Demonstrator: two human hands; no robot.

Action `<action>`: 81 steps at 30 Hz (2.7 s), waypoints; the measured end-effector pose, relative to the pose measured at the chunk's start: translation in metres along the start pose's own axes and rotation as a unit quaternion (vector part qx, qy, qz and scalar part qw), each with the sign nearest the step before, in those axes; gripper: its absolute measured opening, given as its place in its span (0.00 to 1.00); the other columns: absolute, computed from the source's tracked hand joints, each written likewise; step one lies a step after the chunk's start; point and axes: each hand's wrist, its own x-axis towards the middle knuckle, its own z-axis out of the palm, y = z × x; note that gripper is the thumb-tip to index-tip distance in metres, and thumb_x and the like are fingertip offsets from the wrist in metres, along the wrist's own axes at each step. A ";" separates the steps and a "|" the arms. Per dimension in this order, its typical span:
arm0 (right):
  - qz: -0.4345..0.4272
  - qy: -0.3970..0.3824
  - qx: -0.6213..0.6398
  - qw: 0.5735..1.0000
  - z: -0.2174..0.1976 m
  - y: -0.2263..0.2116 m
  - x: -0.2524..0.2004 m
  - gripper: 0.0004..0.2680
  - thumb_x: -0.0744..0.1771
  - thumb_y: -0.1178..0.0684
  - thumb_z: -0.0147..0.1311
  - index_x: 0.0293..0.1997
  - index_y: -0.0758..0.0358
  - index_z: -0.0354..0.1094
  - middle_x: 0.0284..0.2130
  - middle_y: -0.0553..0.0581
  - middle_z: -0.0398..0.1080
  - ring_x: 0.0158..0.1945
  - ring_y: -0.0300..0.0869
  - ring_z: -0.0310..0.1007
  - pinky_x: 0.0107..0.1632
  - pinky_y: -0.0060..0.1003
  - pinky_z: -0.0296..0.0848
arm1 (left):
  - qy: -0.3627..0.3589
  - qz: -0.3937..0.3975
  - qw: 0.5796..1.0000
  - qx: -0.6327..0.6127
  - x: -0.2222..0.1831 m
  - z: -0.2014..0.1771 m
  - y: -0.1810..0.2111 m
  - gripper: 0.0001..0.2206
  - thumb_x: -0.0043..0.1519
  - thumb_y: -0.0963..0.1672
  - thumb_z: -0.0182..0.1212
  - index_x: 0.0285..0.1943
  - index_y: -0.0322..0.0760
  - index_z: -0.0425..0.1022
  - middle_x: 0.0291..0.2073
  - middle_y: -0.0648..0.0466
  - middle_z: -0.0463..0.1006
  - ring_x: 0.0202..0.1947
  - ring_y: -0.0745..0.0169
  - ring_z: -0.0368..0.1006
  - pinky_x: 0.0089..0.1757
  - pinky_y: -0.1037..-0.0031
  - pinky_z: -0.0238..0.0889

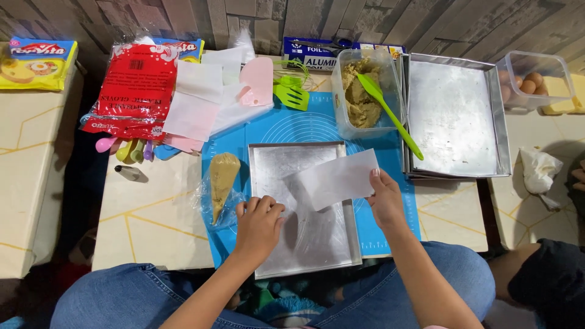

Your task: Greasing a metal baking tray with a cloth and then handling dough in a piping bag.

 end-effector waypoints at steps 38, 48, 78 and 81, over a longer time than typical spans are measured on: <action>-0.050 0.030 0.108 0.992 -0.059 -0.019 0.002 0.14 0.75 0.51 0.41 0.65 0.72 0.62 0.48 0.63 0.72 0.54 0.50 0.75 0.63 0.55 0.71 | 0.066 -0.159 0.958 -0.230 0.064 -0.041 0.004 0.03 0.59 0.49 0.71 0.36 0.60 0.80 0.29 0.70 0.84 0.41 0.69 0.77 0.55 0.68 0.52; -0.032 -0.024 -0.042 0.998 -0.050 -0.030 -0.015 0.11 0.72 0.51 0.49 0.56 0.67 0.73 0.27 0.57 0.70 0.29 0.38 0.68 0.29 0.29 0.67 | 0.081 -0.216 0.897 -0.377 0.105 -0.055 0.011 0.06 0.61 0.42 0.71 0.44 0.51 0.84 0.36 0.60 0.86 0.43 0.66 0.81 0.50 0.68 0.67; -0.381 0.088 -0.423 0.818 -0.004 -0.149 0.166 0.06 0.69 0.58 0.57 0.48 0.64 0.79 0.40 0.60 0.80 0.41 0.51 0.77 0.35 0.39 0.77 | 0.018 -0.358 0.818 -0.450 0.061 -0.149 -0.015 0.05 0.58 0.38 0.70 0.41 0.35 0.88 0.37 0.52 0.88 0.40 0.64 0.80 0.47 0.75 0.73; -0.363 0.124 -0.436 0.814 0.002 -0.164 0.248 0.08 0.68 0.59 0.53 0.42 0.64 0.81 0.34 0.58 0.81 0.35 0.49 0.77 0.34 0.46 0.74 | 0.044 -0.332 0.806 -0.488 0.062 -0.146 -0.021 0.05 0.58 0.36 0.69 0.40 0.31 0.88 0.36 0.48 0.88 0.38 0.61 0.81 0.45 0.75 0.75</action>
